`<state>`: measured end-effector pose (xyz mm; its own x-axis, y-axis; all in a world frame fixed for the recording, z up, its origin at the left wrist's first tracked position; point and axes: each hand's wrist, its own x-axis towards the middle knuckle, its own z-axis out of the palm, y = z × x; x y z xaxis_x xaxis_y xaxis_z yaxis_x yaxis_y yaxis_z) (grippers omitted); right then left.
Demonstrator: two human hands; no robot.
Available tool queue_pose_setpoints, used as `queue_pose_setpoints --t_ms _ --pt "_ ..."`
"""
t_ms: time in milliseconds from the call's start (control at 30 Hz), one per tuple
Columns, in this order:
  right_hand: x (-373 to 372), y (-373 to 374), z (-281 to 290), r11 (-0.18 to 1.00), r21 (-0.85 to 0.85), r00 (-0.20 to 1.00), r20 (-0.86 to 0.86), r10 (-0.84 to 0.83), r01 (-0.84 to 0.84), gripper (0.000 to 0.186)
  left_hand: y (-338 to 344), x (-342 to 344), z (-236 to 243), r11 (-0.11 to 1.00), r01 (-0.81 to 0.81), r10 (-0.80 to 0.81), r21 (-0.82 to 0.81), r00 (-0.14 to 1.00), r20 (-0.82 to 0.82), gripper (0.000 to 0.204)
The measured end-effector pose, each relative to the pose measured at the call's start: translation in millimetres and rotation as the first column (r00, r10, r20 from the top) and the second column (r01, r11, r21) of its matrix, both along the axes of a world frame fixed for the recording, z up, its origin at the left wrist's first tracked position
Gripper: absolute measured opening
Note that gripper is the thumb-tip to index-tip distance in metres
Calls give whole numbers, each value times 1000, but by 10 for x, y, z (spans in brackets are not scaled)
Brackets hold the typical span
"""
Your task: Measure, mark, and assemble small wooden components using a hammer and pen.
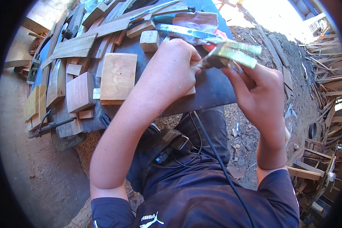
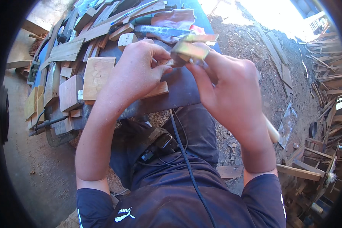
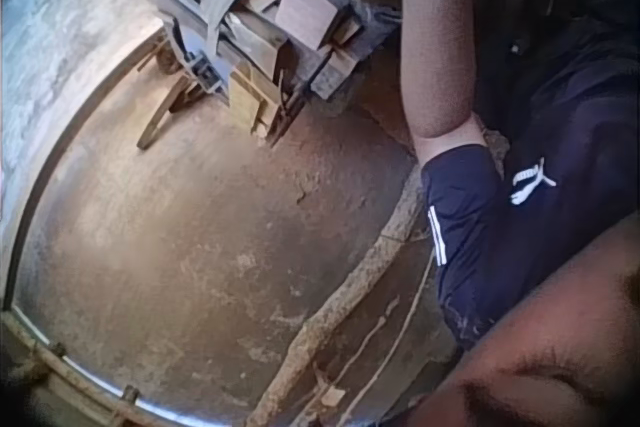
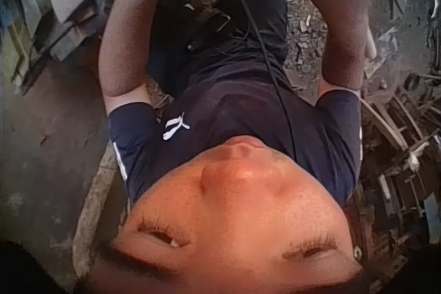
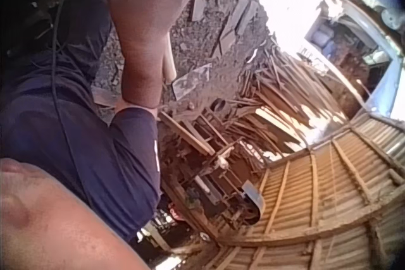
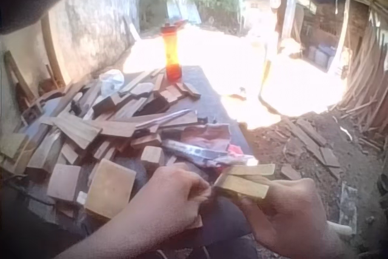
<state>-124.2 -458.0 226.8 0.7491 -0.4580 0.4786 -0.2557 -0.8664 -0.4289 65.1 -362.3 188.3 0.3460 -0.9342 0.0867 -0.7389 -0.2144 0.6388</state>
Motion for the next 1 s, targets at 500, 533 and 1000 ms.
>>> queue_pose_setpoints --t_ms 500,533,1000 --pt "-103 -25 -58 993 97 998 -4 -66 66 18 9 -57 50 999 -41 39 -16 991 -128 19" --pt "-67 -39 -118 991 131 999 -37 -3 8 19 41 -42 -6 999 -36 35 -16 997 -75 22" --pt "-164 73 -112 986 167 962 264 -64 20 17 16 -42 -24 998 -31 30 -55 999 -26 24"
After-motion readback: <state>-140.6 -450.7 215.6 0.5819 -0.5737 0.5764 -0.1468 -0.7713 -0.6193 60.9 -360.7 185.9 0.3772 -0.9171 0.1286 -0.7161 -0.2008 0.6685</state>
